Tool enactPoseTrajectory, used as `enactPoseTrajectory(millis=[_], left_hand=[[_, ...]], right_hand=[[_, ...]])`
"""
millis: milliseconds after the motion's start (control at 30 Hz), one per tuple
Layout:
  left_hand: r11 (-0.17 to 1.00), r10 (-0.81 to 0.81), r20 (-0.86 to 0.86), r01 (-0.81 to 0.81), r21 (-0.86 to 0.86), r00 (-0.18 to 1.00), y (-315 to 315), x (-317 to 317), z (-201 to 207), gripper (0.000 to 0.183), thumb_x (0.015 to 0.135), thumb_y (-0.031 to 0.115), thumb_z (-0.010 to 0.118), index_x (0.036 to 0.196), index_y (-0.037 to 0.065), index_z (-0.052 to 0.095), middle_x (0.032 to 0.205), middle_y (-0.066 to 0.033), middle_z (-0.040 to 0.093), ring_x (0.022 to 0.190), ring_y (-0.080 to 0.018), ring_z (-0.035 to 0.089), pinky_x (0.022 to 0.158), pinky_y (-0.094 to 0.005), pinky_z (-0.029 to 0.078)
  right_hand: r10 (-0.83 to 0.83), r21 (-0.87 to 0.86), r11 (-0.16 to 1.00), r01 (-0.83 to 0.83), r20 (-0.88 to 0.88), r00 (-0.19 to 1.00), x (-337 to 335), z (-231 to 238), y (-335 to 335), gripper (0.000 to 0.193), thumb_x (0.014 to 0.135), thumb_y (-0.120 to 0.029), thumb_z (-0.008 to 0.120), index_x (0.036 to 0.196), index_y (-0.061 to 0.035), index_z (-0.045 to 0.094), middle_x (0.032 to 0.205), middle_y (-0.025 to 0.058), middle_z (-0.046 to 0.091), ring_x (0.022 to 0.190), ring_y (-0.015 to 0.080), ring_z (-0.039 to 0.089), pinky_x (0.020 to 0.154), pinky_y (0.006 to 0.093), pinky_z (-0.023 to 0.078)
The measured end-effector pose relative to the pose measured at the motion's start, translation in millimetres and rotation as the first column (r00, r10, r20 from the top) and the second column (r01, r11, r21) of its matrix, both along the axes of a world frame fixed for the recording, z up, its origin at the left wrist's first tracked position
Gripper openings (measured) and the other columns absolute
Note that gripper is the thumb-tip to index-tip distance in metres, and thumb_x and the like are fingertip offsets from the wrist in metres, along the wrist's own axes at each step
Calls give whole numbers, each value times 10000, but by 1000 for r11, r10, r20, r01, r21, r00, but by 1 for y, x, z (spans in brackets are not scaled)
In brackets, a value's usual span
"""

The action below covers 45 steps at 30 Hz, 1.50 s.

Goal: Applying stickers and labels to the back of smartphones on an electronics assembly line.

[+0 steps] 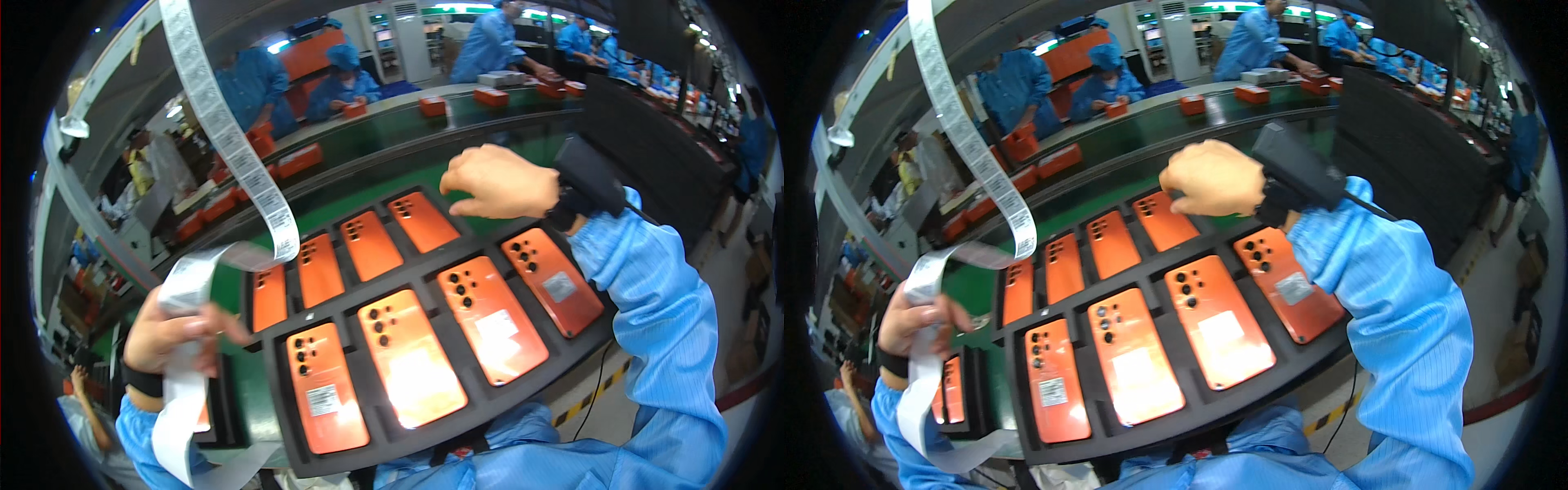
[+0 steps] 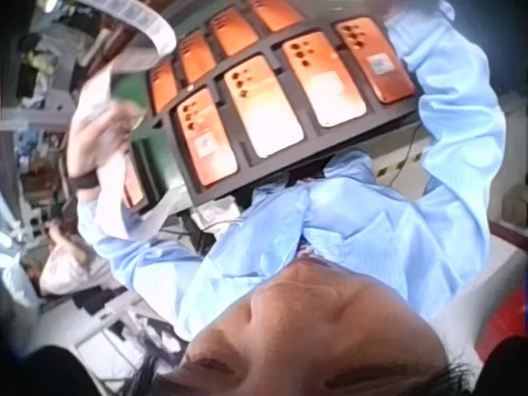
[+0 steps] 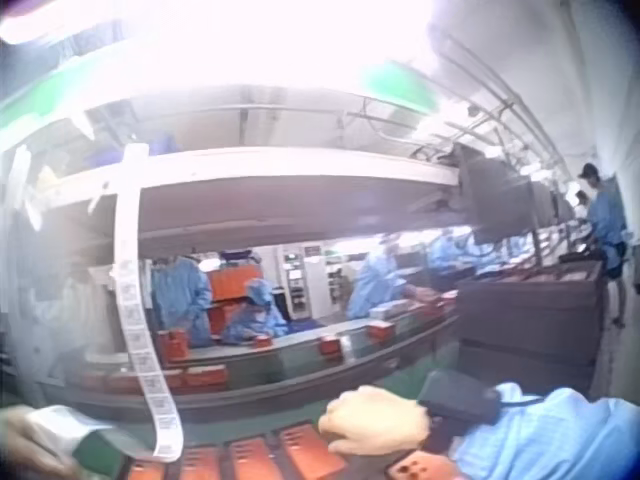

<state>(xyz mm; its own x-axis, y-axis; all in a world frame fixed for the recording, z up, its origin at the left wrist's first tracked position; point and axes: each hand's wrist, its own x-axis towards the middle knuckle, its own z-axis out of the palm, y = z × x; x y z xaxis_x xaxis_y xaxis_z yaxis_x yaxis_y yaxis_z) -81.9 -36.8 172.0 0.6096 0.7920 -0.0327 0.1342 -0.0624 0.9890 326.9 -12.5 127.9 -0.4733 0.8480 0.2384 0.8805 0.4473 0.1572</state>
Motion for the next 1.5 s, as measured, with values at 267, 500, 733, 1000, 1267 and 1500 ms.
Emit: enactPoseTrajectory(millis=[267,500,733,1000,1267,1500], left_hand=[[788,608,-268,-525,321,748,-82,-246,41,275,679,162,706,828,-49,614,696,-198,630,493,-225,600,447,-305,505],[961,274,-767,-191,199,580,-32,-221,-75,406,756,377,702,960,28,669,853,-67,673,756,-116,612,681,-255,474],[955,124,-103,-147,-258,987,7,-179,-175,235,832,177,633,943,-30,626,817,-95,650,739,-156,622,700,-269,498],[884,423,185,-360,-297,887,18,-208,-174,241,832,251,608,884,19,573,714,-89,602,636,-202,614,635,-369,537],[885,452,195,-410,-222,870,16,-210,-151,266,887,310,529,864,46,540,683,-86,568,597,-182,588,598,-339,521],[876,481,128,-482,-24,867,0,-118,-130,277,889,366,541,870,90,524,847,-35,586,657,-76,572,572,-222,463]], right_hand=[[131,-266,961,-75,199,971,-77,-103,102,403,533,-425,759,798,-135,668,764,96,640,768,300,620,613,447,454],[307,-336,906,-256,109,945,-82,-135,99,376,666,-329,640,968,-106,619,775,131,636,815,321,626,692,463,468],[367,-369,865,-341,-1,930,-108,-94,83,319,662,-279,655,867,-38,613,826,155,628,824,324,613,713,418,478],[372,-27,927,-375,-89,924,-109,-48,78,306,518,-208,678,676,-26,489,698,140,515,683,346,534,595,423,426],[381,278,882,-382,59,923,-86,31,-18,344,453,-103,688,673,-36,432,646,110,418,604,326,458,538,402,360],[356,314,890,-332,-21,934,-58,-9,-143,352,468,-190,707,641,-32,445,596,77,397,519,258,417,482,359,279]])
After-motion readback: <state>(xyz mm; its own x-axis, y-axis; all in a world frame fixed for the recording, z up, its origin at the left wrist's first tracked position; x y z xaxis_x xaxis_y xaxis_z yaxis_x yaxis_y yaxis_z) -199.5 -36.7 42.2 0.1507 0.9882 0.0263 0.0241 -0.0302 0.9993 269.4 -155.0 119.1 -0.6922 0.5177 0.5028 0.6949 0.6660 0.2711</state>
